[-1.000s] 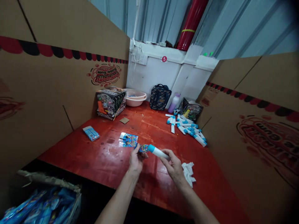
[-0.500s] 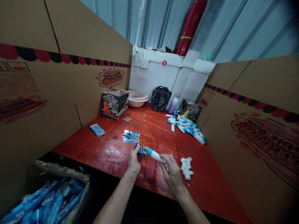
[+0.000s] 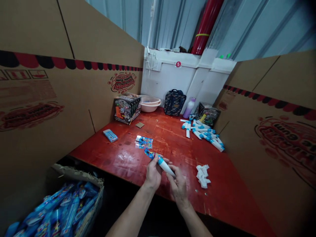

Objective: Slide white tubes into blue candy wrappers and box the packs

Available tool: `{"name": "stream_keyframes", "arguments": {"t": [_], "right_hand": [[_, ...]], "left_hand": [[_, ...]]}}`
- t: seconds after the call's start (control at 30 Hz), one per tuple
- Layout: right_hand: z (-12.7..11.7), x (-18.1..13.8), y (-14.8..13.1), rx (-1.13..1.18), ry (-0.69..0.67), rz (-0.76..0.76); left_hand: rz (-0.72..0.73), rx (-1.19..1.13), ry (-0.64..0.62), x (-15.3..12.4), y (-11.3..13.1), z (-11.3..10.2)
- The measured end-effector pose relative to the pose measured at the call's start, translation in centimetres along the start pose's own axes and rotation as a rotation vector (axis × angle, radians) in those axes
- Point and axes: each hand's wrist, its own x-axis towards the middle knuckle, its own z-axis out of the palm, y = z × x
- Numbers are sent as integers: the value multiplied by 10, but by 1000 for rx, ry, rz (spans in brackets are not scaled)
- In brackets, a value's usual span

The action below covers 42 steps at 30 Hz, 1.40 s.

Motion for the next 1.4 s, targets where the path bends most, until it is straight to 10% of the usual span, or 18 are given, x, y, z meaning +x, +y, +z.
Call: {"name": "stream_keyframes", "arguments": {"t": [0.73, 1.0, 1.4], "right_hand": [[27, 10, -19, 1015, -57, 727], [35, 7, -17, 960, -38, 700], [23, -13, 16, 477, -146, 506]], "left_hand": [[40, 139, -41, -4, 0, -16], [34, 416, 6, -12, -22, -42], [24, -149, 65, 2, 16, -35]]}}
